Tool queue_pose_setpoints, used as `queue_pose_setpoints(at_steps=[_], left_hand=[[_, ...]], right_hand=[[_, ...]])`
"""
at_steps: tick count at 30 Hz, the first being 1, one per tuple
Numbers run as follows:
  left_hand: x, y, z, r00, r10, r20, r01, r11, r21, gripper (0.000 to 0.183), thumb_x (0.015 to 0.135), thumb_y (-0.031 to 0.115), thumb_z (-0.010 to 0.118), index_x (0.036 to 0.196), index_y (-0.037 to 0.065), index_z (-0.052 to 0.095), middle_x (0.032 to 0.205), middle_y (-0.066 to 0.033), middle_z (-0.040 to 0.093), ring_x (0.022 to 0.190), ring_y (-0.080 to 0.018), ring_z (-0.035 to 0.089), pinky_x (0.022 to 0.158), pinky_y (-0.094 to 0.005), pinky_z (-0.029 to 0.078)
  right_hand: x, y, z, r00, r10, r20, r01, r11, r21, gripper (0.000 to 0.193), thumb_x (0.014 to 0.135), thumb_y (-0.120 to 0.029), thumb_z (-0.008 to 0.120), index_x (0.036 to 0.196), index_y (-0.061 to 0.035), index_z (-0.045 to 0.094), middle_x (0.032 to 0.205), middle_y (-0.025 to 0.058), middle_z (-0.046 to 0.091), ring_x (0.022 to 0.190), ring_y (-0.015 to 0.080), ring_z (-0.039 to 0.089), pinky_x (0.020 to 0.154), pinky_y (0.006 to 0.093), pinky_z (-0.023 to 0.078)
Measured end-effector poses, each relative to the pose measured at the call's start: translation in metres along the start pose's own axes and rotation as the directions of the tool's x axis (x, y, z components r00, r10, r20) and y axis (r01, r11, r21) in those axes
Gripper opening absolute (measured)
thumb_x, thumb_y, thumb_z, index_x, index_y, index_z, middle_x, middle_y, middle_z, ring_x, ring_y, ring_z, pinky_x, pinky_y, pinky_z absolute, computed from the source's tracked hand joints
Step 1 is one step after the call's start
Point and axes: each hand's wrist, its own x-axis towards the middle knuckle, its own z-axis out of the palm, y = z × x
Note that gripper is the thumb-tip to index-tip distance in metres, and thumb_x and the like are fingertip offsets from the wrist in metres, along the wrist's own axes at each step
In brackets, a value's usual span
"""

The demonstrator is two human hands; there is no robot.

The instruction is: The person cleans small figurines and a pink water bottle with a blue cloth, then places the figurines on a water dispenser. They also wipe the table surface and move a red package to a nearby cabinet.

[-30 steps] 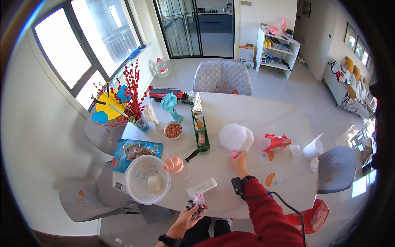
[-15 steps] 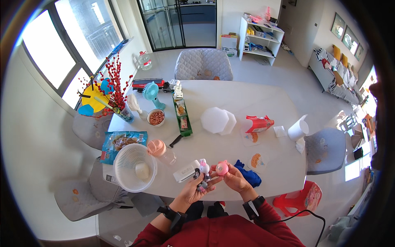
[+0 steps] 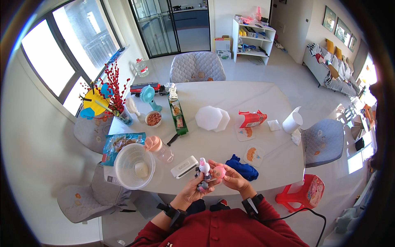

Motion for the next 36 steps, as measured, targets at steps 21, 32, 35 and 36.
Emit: queue_pose_setpoints(at_steps=[21,32,35,36], left_hand=[[-0.016,0.002,0.004,0.966,0.258,-0.011,-0.178,0.699,0.692,0.041,0.095,0.028,0.055,0.124,-0.001,0.051,0.115,-0.0187,0.062,0.083,-0.0166,0.060,0.072,-0.0263,0.048],[-0.023,0.008,0.006,0.969,0.219,0.111,-0.223,0.593,0.774,0.048,0.093,0.024,0.059,0.130,-0.002,0.044,0.121,-0.0176,0.056,0.091,-0.0181,0.060,0.068,-0.0264,0.049],[-0.019,0.011,0.014,0.984,0.172,0.043,-0.112,0.421,0.900,0.035,0.094,0.015,0.057,0.124,-0.002,0.053,0.123,-0.0120,0.053,0.079,-0.0113,0.057,0.067,-0.0243,0.047],[-0.016,0.011,0.017,0.989,0.145,0.007,-0.059,0.358,0.932,0.033,0.094,0.013,0.057,0.123,-0.002,0.053,0.126,-0.0110,0.050,0.078,-0.0110,0.057,0.066,-0.0242,0.047]], right_hand=[[-0.064,0.041,-0.088,0.760,-0.165,-0.628,-0.638,-0.370,-0.675,0.071,0.068,-0.032,0.075,0.133,-0.0278,0.047,0.139,0.0109,0.043,0.123,0.0331,0.045,0.096,0.0551,0.036],[-0.056,-0.029,-0.056,0.713,0.000,-0.701,-0.316,0.893,-0.321,0.049,0.072,-0.010,0.071,0.117,-0.0043,0.054,0.107,0.0122,0.060,0.097,0.0204,0.059,0.085,0.0319,0.049],[-0.041,-0.064,-0.021,0.849,-0.132,-0.511,-0.342,0.599,-0.724,0.050,0.072,-0.016,0.075,0.117,-0.0050,0.055,0.105,0.0109,0.061,0.098,0.0196,0.059,0.087,0.0319,0.048],[-0.032,-0.072,-0.010,0.884,-0.146,-0.445,-0.327,0.488,-0.809,0.049,0.071,-0.019,0.077,0.115,-0.0083,0.058,0.105,0.0097,0.063,0.096,0.0207,0.062,0.085,0.0323,0.049]])
